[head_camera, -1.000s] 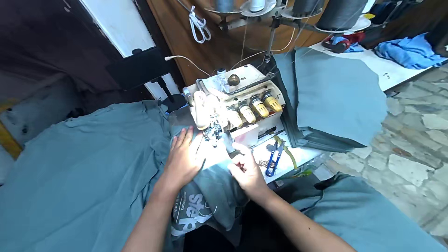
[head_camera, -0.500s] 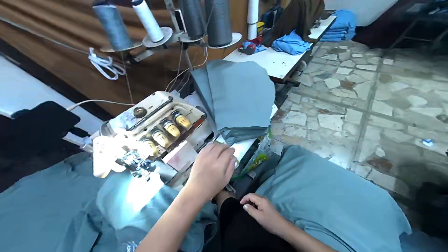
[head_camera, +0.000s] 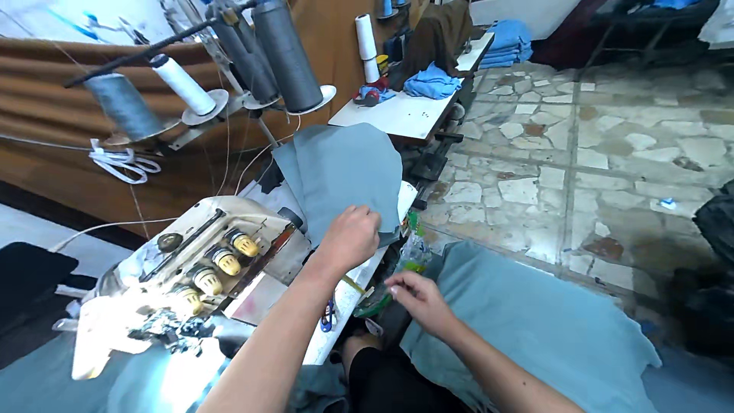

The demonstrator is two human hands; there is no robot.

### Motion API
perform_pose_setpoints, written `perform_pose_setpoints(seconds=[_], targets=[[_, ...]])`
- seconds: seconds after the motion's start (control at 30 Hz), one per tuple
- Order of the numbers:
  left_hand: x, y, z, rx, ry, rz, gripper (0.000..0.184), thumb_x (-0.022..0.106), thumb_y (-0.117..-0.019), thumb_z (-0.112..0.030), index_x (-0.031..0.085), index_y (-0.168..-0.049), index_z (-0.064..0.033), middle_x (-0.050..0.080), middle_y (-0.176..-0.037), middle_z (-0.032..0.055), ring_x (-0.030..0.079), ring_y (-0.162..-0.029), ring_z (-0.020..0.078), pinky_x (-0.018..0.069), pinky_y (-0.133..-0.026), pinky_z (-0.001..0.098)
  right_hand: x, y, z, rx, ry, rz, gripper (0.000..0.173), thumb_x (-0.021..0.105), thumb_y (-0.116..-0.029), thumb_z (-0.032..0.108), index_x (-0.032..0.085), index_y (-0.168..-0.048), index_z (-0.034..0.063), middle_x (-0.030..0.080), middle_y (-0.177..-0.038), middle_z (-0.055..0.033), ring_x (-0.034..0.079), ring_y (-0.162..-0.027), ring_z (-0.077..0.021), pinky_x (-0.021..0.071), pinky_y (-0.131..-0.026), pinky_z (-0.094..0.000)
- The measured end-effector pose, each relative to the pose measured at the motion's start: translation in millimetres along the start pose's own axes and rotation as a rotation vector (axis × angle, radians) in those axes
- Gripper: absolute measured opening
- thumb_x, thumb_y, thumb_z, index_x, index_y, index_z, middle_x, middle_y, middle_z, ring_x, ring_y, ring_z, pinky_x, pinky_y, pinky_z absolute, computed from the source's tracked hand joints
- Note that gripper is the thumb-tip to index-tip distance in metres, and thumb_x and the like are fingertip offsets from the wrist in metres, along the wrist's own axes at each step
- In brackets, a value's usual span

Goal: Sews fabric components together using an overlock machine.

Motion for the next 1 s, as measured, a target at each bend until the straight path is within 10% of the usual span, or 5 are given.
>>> perform_pose_setpoints(seconds=[0.27,0.57,0.77,0.93,1.0], targets=[[-1.6,-7.6,7.1,-0.061,0.082,0.107,0.014,0.061,-0.0972,-0.008,0.071,-0.097,0.0020,0.065,-0.098,0.0178,0.063,-0.100,0.0332,0.0497,-0.088,0.0501,-24.9,-35.5,24.7,-0.196,0.087,-0.263,0.027,0.051,-0.0969,0.009,0.070,-0.108,-0.0073,0.069,-0.096,-0.0126,0.061,-0.081,-0.0053,0.0504,-0.075,-0.0186],[-6.7,-9.3,30.8,-0.214,0.377,0.074,0.014,0.062,-0.0989,-0.008,0.066,-0.087,-0.0012,0.060,-0.081,0.0110,0.057,-0.077,0.0225,0.0461,-0.071,0.0440,-32.7,-53.2,36.3,-0.366,0.487,-0.458,0.028,0.058,-0.0931,0.015,0.076,-0.108,-0.0002,0.066,-0.090,-0.0181,0.065,-0.078,-0.0294,0.0552,-0.071,-0.0434],[-32.1,-3.1,51.3,-0.326,0.605,-0.196,0.013,0.058,-0.0999,-0.007,0.061,-0.088,-0.0024,0.055,-0.073,0.0071,0.053,-0.062,0.0151,0.0465,-0.059,0.0327,-38.0,-56.3,39.0,-0.407,0.510,-0.452,0.027,0.055,-0.0949,0.017,0.078,-0.100,0.0029,0.065,-0.087,-0.0161,0.064,-0.078,-0.0277,0.0546,-0.071,-0.0400],[-75.2,4.3,36.5,-0.201,0.417,-0.434,0.009,0.059,-0.0946,-0.005,0.061,-0.086,-0.0017,0.056,-0.068,0.0096,0.055,-0.061,0.0223,0.0453,-0.057,0.0426,-69.0,-129.4,72.4,-0.243,0.465,-0.336,0.042,0.065,-0.0916,0.004,0.062,-0.133,-0.0020,0.056,-0.133,-0.0312,0.056,-0.122,-0.0482,0.0459,-0.099,-0.0644],[-81.4,5.7,32.7,-0.196,0.320,-0.460,0.012,0.062,-0.0950,-0.007,0.065,-0.103,0.0015,0.066,-0.084,0.0157,0.065,-0.076,0.0283,0.0537,-0.069,0.0486,-68.5,-172.8,80.4,-0.202,0.555,-0.215,0.055,0.066,-0.0870,-0.005,0.057,-0.141,0.0012,0.047,-0.146,-0.0320,0.048,-0.131,-0.0527,0.0400,-0.103,-0.0700]])
Point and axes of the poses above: each hand's wrist, its own y-axis away from the middle knuckle, its own x-axis out of the palm, z = x × y, the point moved 9 cm from there along -y, towards the middle knuckle
